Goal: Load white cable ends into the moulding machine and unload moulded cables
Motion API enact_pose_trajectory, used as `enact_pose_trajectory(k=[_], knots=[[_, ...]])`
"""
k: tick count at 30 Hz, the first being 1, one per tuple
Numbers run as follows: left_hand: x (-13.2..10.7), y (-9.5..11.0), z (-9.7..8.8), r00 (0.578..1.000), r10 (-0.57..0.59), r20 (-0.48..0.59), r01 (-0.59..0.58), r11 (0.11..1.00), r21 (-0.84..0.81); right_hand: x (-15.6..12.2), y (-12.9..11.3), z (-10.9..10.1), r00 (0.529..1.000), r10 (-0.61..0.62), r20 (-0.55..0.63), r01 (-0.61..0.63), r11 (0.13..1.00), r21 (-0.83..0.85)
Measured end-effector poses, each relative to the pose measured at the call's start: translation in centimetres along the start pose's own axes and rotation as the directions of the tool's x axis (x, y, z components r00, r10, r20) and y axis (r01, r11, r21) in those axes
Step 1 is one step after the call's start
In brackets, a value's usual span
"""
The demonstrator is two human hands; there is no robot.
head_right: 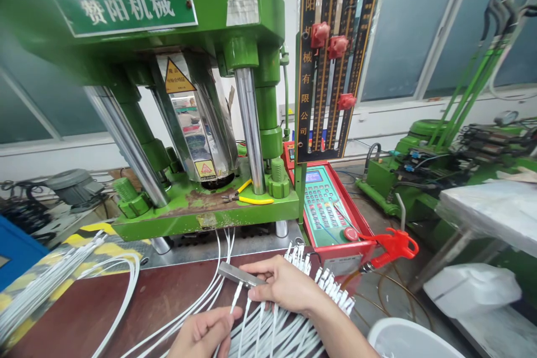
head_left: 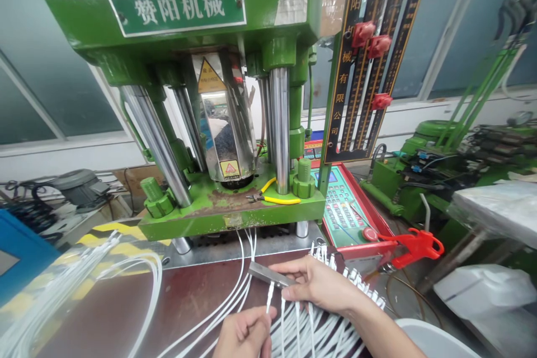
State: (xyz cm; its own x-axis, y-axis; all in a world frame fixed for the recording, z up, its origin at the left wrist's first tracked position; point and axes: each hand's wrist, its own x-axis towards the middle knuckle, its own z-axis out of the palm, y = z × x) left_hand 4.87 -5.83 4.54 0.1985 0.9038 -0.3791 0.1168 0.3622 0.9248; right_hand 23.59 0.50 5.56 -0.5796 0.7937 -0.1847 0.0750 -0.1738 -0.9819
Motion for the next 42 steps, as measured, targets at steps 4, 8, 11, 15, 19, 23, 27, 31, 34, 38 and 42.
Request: enact_pose_trajectory(k=[4, 8, 11, 15, 19, 23, 27, 31, 34, 38, 42], knots=[[0.1, 0.2, 0.1, 0.999, -0.045, -0.010, 0.045, 0.997, -0.056, -0.3, -0.7, 0.2, 1.000, 0.008, 0.021, -0.008, 1.000, -0.003], [0.0, 0.9, 0.2, 0.999, -0.035, 0.016, 0.036, 0.998, -0.060, -0.7, -1.4, 0.2, 0.999, -0.005, 0.040, 0.006, 1.000, -0.016], [0.1, 1.2, 0.2, 0.998, -0.042, 0.037, 0.045, 0.995, -0.089, -0.8, -1.6, 0.1, 0.999, -0.015, 0.039, 0.017, 0.999, -0.028], [0.4, 0.9, 0.3, 0.995, -0.052, 0.085, 0.060, 0.995, -0.086, -0.6, -1.1, -0.1, 1.000, 0.004, 0.030, -0.002, 0.999, -0.048], [0.4, 1.0, 0.2, 0.999, -0.010, 0.041, 0.006, 0.996, 0.092, -0.3, -0.7, -0.5, 0.998, 0.044, 0.035, -0.042, 0.998, -0.040], [0.5, 1.6, -1.0, 0.855, 0.420, -0.305, -0.108, 0.719, 0.687, -0.1, -0.5, -1.2, 1.000, 0.015, -0.001, -0.015, 1.000, -0.024], [1.4, 1.5, -2.6, 0.835, 0.468, -0.290, 0.064, 0.440, 0.896, -0.1, -0.3, -2.0, 0.996, 0.017, -0.084, -0.020, 0.999, -0.037], [2.2, 1.7, -3.8, 0.919, 0.245, -0.308, 0.067, 0.674, 0.736, 0.2, 0.0, -3.0, 0.991, 0.012, -0.132, -0.029, 0.991, -0.128], [2.4, 3.0, -4.8, 0.972, 0.031, -0.231, 0.094, 0.855, 0.509, 0.8, -0.4, -3.3, 0.991, 0.004, -0.135, -0.044, 0.953, -0.299], [2.6, 5.4, -6.4, 0.990, -0.139, 0.025, 0.133, 0.978, 0.163, 1.9, -1.4, -2.1, 0.981, -0.086, -0.176, -0.045, 0.773, -0.632], [4.1, 6.9, -6.8, 0.977, -0.146, 0.154, 0.158, 0.985, -0.072, 3.1, -1.7, 1.1, 0.959, -0.238, -0.157, -0.016, 0.506, -0.863]])
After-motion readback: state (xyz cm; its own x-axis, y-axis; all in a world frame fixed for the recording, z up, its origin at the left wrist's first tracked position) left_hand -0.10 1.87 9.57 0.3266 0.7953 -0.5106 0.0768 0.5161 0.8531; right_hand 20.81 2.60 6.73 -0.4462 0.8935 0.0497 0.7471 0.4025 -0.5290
